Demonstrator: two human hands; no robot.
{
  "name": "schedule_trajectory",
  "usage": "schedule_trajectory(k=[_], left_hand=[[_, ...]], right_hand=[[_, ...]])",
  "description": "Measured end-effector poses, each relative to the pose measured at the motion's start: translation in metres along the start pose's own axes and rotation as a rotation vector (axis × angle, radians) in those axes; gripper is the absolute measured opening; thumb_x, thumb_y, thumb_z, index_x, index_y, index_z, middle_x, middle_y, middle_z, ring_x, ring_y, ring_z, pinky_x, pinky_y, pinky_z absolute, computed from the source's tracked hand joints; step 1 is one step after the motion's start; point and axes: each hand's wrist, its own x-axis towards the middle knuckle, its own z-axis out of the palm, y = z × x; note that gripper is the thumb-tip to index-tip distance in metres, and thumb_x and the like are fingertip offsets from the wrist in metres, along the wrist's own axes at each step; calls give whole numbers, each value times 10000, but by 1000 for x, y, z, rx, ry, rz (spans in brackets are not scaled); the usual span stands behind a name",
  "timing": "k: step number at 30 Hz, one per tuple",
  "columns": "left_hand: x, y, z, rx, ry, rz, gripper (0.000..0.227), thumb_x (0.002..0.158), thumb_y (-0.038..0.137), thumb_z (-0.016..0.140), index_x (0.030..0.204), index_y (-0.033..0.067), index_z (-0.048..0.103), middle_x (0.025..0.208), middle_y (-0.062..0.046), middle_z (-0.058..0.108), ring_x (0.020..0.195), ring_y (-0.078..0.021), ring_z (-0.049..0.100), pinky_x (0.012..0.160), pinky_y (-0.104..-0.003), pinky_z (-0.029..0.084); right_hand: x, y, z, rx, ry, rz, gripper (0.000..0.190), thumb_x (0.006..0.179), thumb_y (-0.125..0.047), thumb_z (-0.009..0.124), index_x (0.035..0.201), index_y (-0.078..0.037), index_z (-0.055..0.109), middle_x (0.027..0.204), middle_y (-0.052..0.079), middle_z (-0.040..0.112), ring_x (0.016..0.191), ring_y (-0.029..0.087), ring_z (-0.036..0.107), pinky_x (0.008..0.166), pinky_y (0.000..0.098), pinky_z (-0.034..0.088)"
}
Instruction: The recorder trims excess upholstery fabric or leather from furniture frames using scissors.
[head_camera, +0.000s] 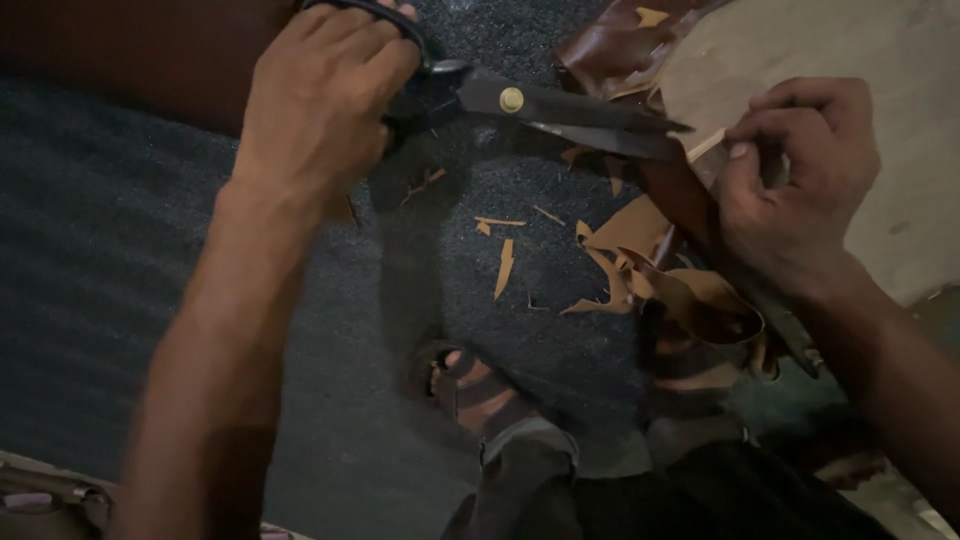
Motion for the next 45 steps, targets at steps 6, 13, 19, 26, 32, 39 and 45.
schedule_trajectory(k=[6, 13, 19, 26, 32, 39, 45], left_hand=[[-10, 1, 15, -2, 66, 14, 125, 966, -20, 670, 1002, 94, 705, 1068, -32, 748, 1026, -195, 721, 946, -350, 579], [-57, 44, 22, -170, -106, -237, 121, 926, -8, 709, 886, 103, 683, 810, -55, 704, 688, -209, 698, 587, -358, 546], [-86, 102, 11, -290, 37, -407, 221, 774, -24, 746, 965, 80, 704, 949, -86, 745, 803, -237, 729, 665, -360, 578], [-99, 153, 4, -444, 50, -597, 423, 639, 70, 853, 1028, 28, 690, 995, -130, 733, 866, -289, 734, 754, -378, 596], [-102, 171, 5, -511, 75, -675, 447, 630, 35, 835, 1055, 31, 696, 1089, -137, 748, 969, -303, 743, 826, -379, 599], [-115, 176, 6, -625, 6, -738, 482, 651, 59, 819, 1117, 23, 703, 1119, -152, 751, 989, -292, 754, 855, -369, 612], [-105, 182, -18, -867, -368, -1008, 542, 654, 103, 801, 1183, 32, 705, 1016, -164, 756, 873, -288, 760, 780, -385, 597]], right_hand=[[-12, 9, 6, 51, 20, 60, 130, 994, 119, 618, 1037, -3, 629, 1216, 129, 557, 1040, 243, 618, 857, 327, 510], [-5, 2, 5, 61, -13, 72, 129, 988, 116, 685, 1048, 3, 673, 1205, 156, 589, 944, 234, 633, 747, 316, 504], [11, -13, 0, 49, -74, -1, 147, 898, 7, 800, 984, -11, 682, 1121, 129, 616, 1003, 258, 630, 782, 343, 527], [6, -6, 6, -22, -101, -66, 160, 889, -7, 833, 994, -59, 724, 1118, 74, 617, 1069, 258, 570, 862, 350, 489], [15, -2, 4, -129, -194, -72, 99, 902, -83, 818, 926, -73, 722, 1063, 82, 585, 1050, 263, 526, 879, 391, 463], [35, -12, -9, -63, -370, 111, 77, 844, -91, 774, 903, -60, 736, 1009, 88, 568, 997, 270, 530, 798, 409, 467], [40, 19, -14, 316, -396, 592, 134, 1035, -116, 672, 941, -24, 700, 849, 114, 688, 754, 207, 703, 716, 360, 587]])
